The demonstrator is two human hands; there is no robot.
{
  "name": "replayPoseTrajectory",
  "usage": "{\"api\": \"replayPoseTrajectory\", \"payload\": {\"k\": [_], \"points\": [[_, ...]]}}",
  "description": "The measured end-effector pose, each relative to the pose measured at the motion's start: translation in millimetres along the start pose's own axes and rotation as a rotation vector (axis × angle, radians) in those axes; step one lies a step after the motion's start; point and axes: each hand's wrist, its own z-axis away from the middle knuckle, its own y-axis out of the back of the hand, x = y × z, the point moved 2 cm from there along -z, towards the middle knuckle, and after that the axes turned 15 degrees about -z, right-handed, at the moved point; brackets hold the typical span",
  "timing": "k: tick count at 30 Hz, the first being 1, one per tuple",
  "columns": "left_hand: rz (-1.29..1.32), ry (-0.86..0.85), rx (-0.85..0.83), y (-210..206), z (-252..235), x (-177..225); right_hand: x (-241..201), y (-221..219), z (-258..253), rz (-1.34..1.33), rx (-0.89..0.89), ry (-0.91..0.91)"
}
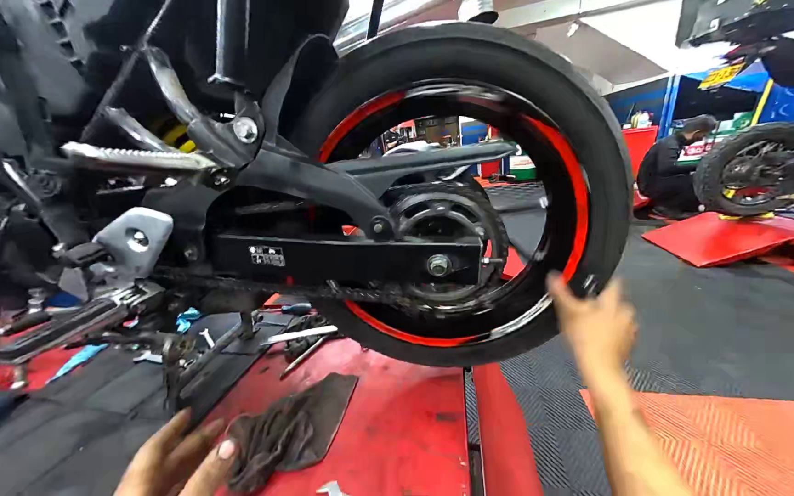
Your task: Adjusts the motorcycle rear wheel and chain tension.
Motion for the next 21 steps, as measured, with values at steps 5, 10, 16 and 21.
{"api": "replayPoseTrajectory", "payload": {"k": [5, 10, 16, 21], "points": [[-0.017, -0.095, -0.038, -18, 15, 45, 121, -34, 111, -0.275, -0.709, -0.245], [-0.106, -0.089, -0.025, -40, 27, 38, 165, 33, 66, -0.118, -0.841, -0.43], [-0.213, -0.069, -0.069, -45, 31, 37, 202, 88, 41, -0.111, -0.729, -0.573], [-0.212, -0.086, -0.124, -44, 33, 39, 166, 76, -13, -0.594, -0.624, -0.595]]}}
